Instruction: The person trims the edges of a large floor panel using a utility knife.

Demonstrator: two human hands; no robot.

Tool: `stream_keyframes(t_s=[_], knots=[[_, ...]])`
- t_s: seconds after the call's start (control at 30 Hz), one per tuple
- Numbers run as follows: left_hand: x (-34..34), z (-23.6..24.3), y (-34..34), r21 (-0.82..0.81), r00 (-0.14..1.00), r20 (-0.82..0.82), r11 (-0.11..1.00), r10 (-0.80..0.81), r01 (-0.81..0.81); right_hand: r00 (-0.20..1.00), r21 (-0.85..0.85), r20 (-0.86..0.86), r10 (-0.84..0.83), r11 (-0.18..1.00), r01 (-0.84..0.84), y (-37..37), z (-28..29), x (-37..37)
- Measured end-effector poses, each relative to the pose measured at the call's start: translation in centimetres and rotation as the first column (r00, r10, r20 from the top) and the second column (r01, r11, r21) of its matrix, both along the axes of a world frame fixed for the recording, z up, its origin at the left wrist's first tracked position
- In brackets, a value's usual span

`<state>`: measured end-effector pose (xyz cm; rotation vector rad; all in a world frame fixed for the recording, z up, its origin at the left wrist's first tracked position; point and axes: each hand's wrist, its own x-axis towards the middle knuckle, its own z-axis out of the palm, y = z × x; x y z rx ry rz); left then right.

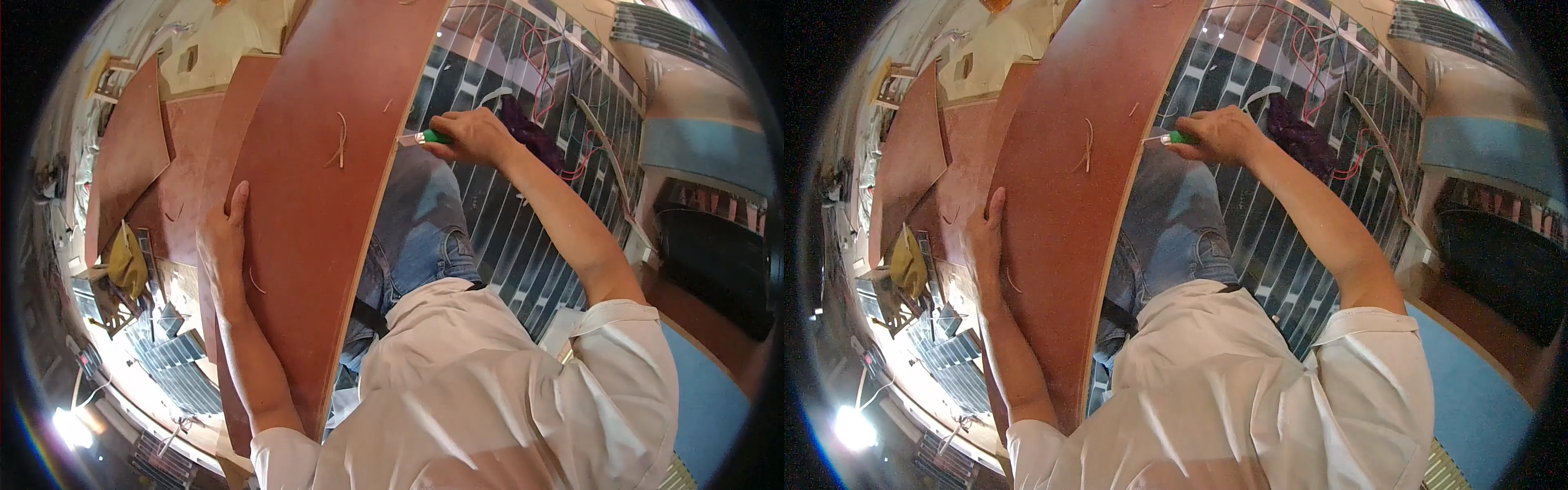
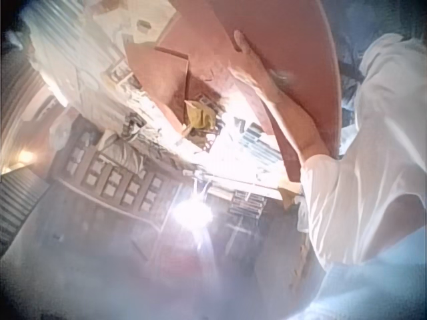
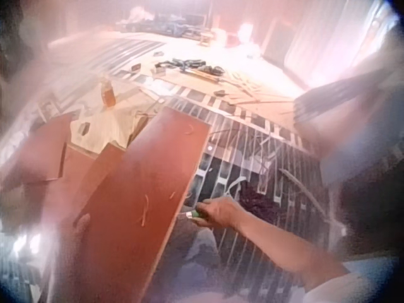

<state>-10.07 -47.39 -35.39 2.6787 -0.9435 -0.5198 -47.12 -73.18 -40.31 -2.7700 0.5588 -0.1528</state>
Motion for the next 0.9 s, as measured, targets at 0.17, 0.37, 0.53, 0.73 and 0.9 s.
stream_keyframes(t_s=[0.17, 0.37, 0.53, 0.73, 0.9], knots=[[-0.8, 0.5, -0.2, -0.066, 0.997, 0.07, 0.998, -0.019, 0.023, 0.997, -0.049, -0.02, -0.076, 0.996, 0.075, -3.7, 0.3, -0.5], [-0.9, 1.0, -0.2, -0.06, 0.998, 0.058, 0.998, -0.02, 0.024, 0.998, -0.093, -0.019, -0.053, 0.994, 0.051, -6.5, 0.7, -0.5], [-0.9, 1.0, 0.1, -0.152, 0.996, 0.088, 0.987, -0.031, 0.044, 0.997, -0.082, -0.016, -0.073, 0.994, 0.072, -9.6, 1.3, -0.7], [-1.2, 0.9, 0.1, -0.21, 1.0, -0.023, 0.978, -0.018, 0.013, 0.93, -0.108, -0.002, -0.367, 0.925, 0.365, -16.8, -0.3, -2.9], [-0.8, 1.1, 0.0, -0.053, 0.999, -0.021, 0.998, -0.034, 0.033, 0.746, 0.069, 0.01, -0.666, 0.745, 0.664, -20.8, 0.1, -5.8]])
